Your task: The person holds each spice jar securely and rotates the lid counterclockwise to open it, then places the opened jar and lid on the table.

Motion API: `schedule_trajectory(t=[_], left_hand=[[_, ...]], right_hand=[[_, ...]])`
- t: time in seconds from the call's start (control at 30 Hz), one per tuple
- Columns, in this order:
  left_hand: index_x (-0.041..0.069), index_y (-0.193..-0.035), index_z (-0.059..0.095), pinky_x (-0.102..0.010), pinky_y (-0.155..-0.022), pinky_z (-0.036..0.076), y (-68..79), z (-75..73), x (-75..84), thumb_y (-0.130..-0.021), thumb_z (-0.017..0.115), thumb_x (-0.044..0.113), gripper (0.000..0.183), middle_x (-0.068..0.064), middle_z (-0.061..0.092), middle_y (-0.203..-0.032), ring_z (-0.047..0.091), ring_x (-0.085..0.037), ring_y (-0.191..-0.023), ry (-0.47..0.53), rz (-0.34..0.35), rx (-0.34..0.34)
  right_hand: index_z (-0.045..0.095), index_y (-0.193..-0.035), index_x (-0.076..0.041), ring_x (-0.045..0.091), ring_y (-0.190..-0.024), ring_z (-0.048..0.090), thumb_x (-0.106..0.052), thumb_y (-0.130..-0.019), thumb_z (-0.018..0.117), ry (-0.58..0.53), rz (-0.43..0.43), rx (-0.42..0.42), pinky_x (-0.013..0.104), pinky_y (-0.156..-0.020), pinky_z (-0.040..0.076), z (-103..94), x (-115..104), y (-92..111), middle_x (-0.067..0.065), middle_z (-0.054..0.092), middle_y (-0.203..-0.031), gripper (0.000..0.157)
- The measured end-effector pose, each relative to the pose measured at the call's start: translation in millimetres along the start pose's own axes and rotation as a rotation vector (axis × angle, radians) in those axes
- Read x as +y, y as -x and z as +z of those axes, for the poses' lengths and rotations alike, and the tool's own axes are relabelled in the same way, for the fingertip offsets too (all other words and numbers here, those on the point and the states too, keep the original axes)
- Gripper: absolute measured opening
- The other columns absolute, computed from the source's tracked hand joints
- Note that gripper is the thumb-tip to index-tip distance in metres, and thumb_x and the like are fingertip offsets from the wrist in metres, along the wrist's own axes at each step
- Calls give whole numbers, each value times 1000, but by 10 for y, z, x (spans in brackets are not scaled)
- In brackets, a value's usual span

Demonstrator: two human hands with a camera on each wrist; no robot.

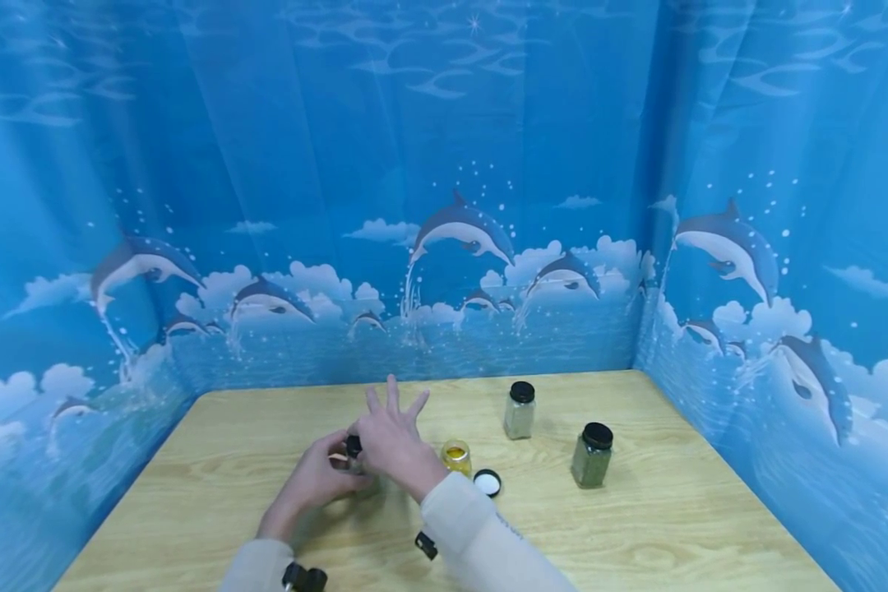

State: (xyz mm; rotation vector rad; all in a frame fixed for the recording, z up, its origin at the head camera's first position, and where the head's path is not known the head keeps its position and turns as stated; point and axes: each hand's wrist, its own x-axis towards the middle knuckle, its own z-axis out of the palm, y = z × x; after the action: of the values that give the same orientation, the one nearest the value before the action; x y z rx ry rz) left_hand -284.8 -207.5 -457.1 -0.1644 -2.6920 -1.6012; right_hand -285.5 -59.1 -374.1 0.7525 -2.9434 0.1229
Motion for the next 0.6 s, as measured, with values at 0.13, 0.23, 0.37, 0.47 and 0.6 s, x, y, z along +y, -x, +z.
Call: schedule_trajectory(t=[0.13,0.23,0.37,0.47,0.6], left_hand=[[13,-116,61,-30,-72,58,5,-1,2,-64,86,17,58,-18,62,-118,67,-22,-91,-1,7,-13],[12,-106,60,-30,-72,57,3,6,3,-65,86,20,49,-19,63,-118,67,-22,-93,-29,9,-11],[15,-103,60,-28,-74,55,2,14,7,-64,87,23,48,-16,63,-117,66,-21,-95,-58,-2,6],[13,-103,60,-28,-74,55,6,15,15,-63,87,21,49,-17,63,-118,66,-21,-95,-45,-5,8],[12,-104,60,-30,-73,57,10,10,28,-64,87,19,49,-18,63,-118,67,-22,-94,-21,4,-1]], right_hand=[[67,-113,-37,43,-146,6,-50,-75,75,0,-10,17,83,-98,12,22,16,-5,8,29,-156,41],[72,-93,-30,43,-146,9,-58,-78,68,10,-11,44,83,-97,15,52,26,-19,9,32,-154,32],[66,-67,-27,44,-145,12,-63,-79,63,43,-5,77,83,-96,17,87,29,-41,10,37,-151,38],[67,-66,-28,43,-145,13,-65,-78,63,74,0,93,83,-97,18,99,28,-51,9,40,-150,39],[71,-76,-28,42,-146,13,-62,-76,67,90,0,90,82,-98,17,91,20,-50,8,39,-150,34]])
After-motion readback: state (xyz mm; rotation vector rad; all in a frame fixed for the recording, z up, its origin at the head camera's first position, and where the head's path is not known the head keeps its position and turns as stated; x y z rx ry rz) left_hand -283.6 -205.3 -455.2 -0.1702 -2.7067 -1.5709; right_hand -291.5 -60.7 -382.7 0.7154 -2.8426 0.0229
